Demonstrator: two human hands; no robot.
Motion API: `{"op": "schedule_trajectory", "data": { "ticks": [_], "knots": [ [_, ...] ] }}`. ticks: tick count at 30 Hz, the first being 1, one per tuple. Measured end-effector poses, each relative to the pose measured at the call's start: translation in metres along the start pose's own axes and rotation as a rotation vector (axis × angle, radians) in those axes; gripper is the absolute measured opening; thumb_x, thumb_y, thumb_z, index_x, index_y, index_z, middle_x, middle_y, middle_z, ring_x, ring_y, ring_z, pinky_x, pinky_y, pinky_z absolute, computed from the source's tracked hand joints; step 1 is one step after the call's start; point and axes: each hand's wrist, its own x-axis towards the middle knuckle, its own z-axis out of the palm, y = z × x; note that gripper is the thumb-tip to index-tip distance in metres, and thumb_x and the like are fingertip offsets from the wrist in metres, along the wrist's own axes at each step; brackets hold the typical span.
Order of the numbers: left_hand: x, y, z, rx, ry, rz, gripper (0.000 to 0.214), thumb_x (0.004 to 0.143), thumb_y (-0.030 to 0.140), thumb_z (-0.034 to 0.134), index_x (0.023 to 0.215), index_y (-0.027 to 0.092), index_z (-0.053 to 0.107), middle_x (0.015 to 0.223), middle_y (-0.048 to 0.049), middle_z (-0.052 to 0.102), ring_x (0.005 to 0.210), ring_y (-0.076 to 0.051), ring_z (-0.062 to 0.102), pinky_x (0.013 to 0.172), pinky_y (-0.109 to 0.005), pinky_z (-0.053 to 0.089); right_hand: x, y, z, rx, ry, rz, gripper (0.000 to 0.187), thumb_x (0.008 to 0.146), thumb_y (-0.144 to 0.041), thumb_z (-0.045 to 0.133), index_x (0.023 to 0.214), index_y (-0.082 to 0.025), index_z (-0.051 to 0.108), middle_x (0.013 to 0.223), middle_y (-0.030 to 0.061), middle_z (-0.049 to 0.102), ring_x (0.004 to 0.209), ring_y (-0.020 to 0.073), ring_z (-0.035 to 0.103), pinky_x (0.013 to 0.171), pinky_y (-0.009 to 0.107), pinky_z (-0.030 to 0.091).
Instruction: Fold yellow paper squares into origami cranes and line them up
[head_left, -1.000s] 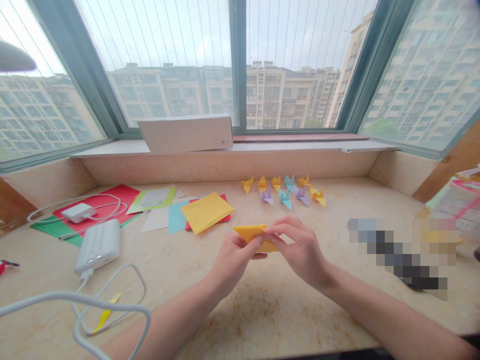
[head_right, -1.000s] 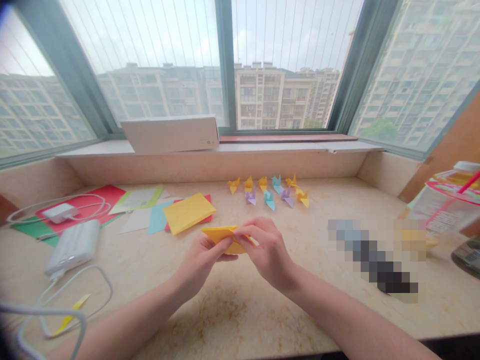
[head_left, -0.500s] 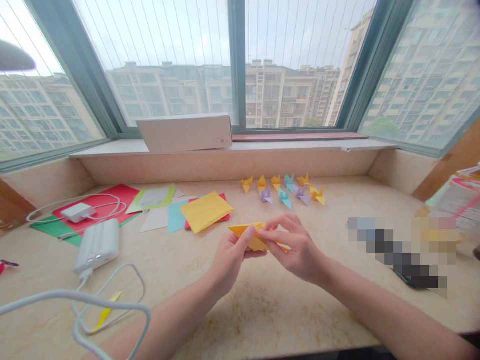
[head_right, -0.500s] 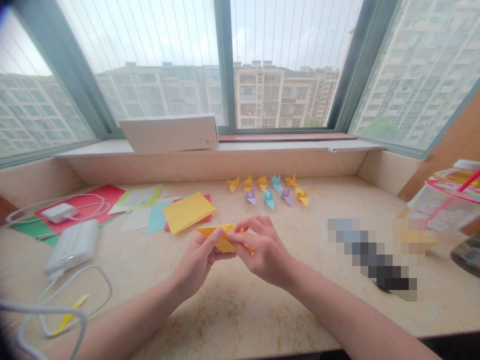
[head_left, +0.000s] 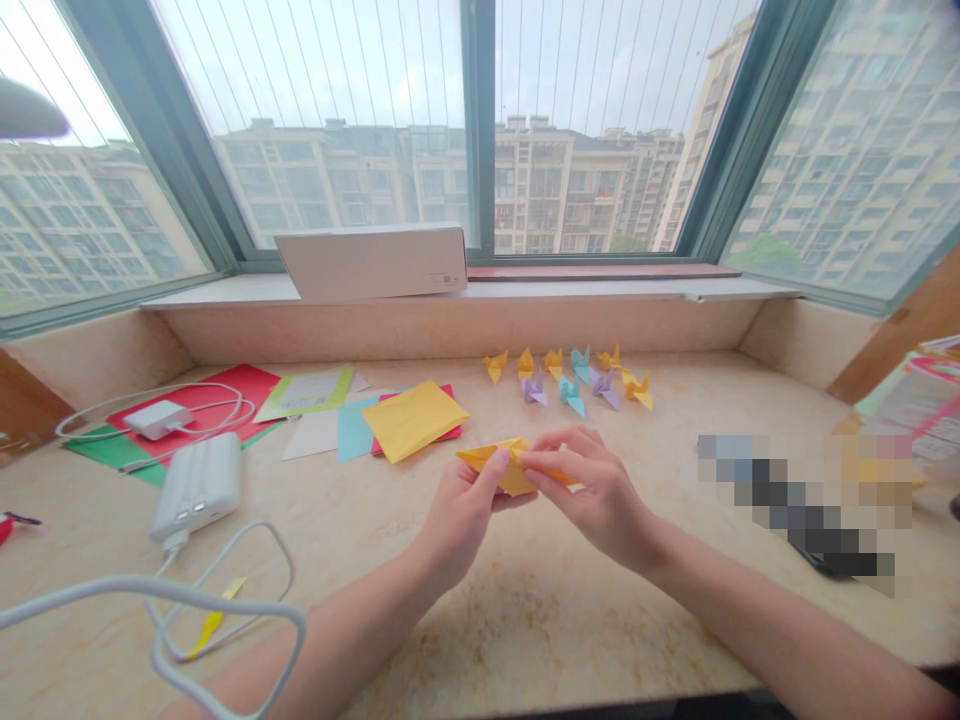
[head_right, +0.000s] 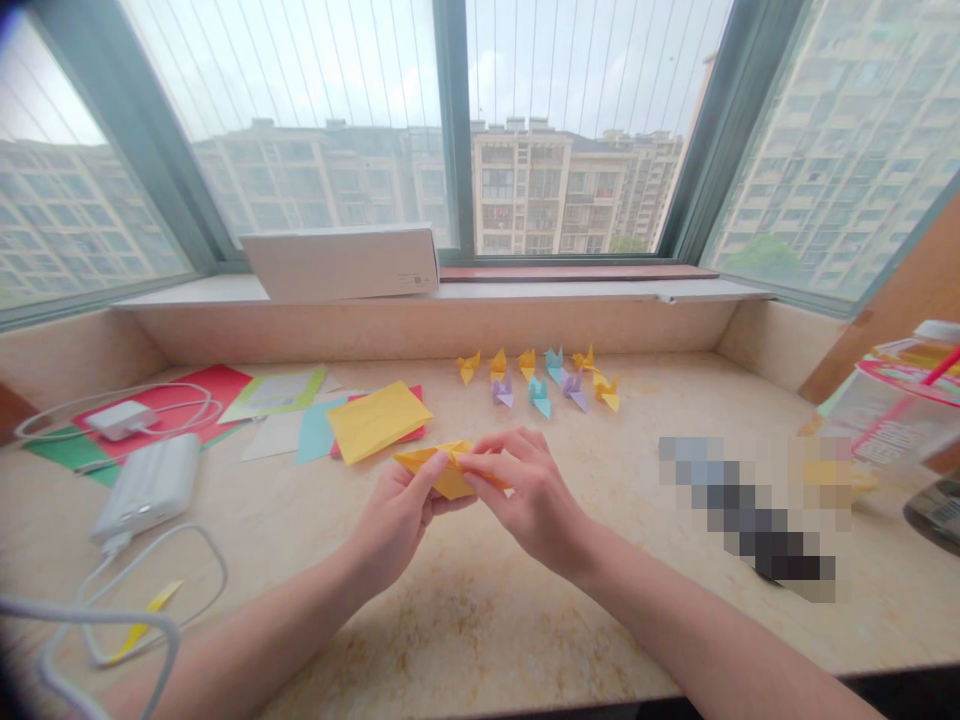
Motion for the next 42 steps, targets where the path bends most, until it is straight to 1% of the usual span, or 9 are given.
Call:
{"op": "schedule_trajectory", "data": {
  "ticks": [8, 13, 19, 23, 27, 35, 37, 39, 42],
  "knots": [
    [0.000, 0.001, 0.001, -0.038, 0.014, -0.024, 0.033, 0.083, 0.043, 0.074, 0.101, 0.016, 0.078, 0.105, -0.0112, 0.076, 0.101, -0.026, 0.070, 0.089, -0.040, 0.058, 0.001, 0.004, -0.004, -0.054, -0.059, -0.149, 0.038, 0.095, -0.013, 0.058, 0.127, -0.032, 0.067, 0.102, 0.0042, 0.071, 0.094, 0.0209, 0.062, 0.087, 0.041, 0.046],
    [0.000, 0.000, 0.000, 0.004, 0.059, 0.003, 0.030, 0.082, 0.040, 0.076, 0.100, 0.016, 0.078, 0.105, -0.0104, 0.077, 0.096, -0.025, 0.071, 0.087, -0.041, 0.059, 0.001, 0.003, -0.003, -0.044, -0.065, -0.140, 0.033, 0.095, -0.013, 0.060, 0.120, -0.031, 0.070, 0.106, 0.0045, 0.073, 0.097, 0.0221, 0.063, 0.090, 0.043, 0.045],
    [0.002, 0.002, -0.001, 0.066, 0.089, 0.062, 0.030, 0.081, 0.041, 0.077, 0.098, 0.016, 0.079, 0.103, -0.0106, 0.078, 0.095, -0.026, 0.072, 0.082, -0.038, 0.061, 0.004, 0.002, 0.007, 0.224, 0.063, 0.287, 0.011, 0.091, -0.031, 0.066, 0.090, -0.021, 0.070, 0.097, 0.0065, 0.069, 0.093, 0.0213, 0.065, 0.083, 0.039, 0.054],
    [0.001, 0.002, 0.001, 0.094, 0.070, 0.069, 0.034, 0.080, 0.042, 0.078, 0.102, 0.016, 0.079, 0.104, -0.0110, 0.078, 0.097, -0.029, 0.072, 0.083, -0.041, 0.061, 0.007, 0.004, 0.009, 0.491, 0.002, 0.582, 0.027, 0.086, -0.039, 0.071, 0.103, -0.018, 0.065, 0.085, 0.0047, 0.072, 0.078, 0.0183, 0.068, 0.070, 0.032, 0.056],
    [0.000, 0.001, 0.001, 0.107, 0.072, 0.061, 0.034, 0.081, 0.043, 0.076, 0.102, 0.016, 0.079, 0.101, -0.0115, 0.078, 0.096, -0.030, 0.072, 0.081, -0.041, 0.061, 0.009, 0.003, 0.007, 0.518, -0.016, 0.636, 0.031, 0.082, -0.038, 0.074, 0.106, -0.019, 0.069, 0.080, 0.0032, 0.072, 0.067, 0.0161, 0.066, 0.062, 0.030, 0.053],
    [0.002, 0.000, 0.000, 0.062, 0.102, 0.075, 0.033, 0.081, 0.042, 0.076, 0.100, 0.015, 0.078, 0.101, -0.0120, 0.078, 0.095, -0.030, 0.073, 0.081, -0.040, 0.060, 0.007, 0.000, 0.007, 0.357, 0.087, 0.555, 0.011, 0.086, -0.028, 0.070, 0.095, -0.021, 0.071, 0.084, 0.0038, 0.075, 0.077, 0.0195, 0.069, 0.071, 0.035, 0.056],
    [0.002, 0.001, 0.001, 0.049, 0.112, 0.067, 0.032, 0.082, 0.041, 0.075, 0.101, 0.015, 0.077, 0.102, -0.0117, 0.078, 0.097, -0.029, 0.072, 0.082, -0.040, 0.060, 0.006, -0.003, 0.005, 0.257, 0.088, 0.431, 0.012, 0.092, -0.022, 0.063, 0.102, -0.024, 0.070, 0.093, 0.0044, 0.076, 0.087, 0.0208, 0.070, 0.079, 0.038, 0.056],
    [0.002, 0.002, 0.001, 0.028, 0.121, 0.068, 0.032, 0.084, 0.041, 0.074, 0.102, 0.016, 0.077, 0.104, -0.0114, 0.077, 0.099, -0.028, 0.071, 0.085, -0.040, 0.059, 0.005, -0.007, 0.001, 0.129, 0.071, 0.194, 0.020, 0.095, -0.018, 0.058, 0.109, -0.026, 0.069, 0.115, 0.0064, 0.072, 0.108, 0.0229, 0.066, 0.094, 0.044, 0.051],
    [0.002, 0.003, 0.002, -0.006, 0.121, 0.072, 0.031, 0.083, 0.040, 0.074, 0.102, 0.015, 0.076, 0.105, -0.0119, 0.077, 0.101, -0.027, 0.071, 0.087, -0.038, 0.057, 0.004, -0.010, -0.002, -0.066, -0.029, -0.080, 0.022, 0.092, -0.022, 0.066, 0.112, -0.030, 0.070, 0.135, 0.0067, 0.062, 0.123, 0.0267, 0.057, 0.103, 0.049, 0.043]
  ]
}}
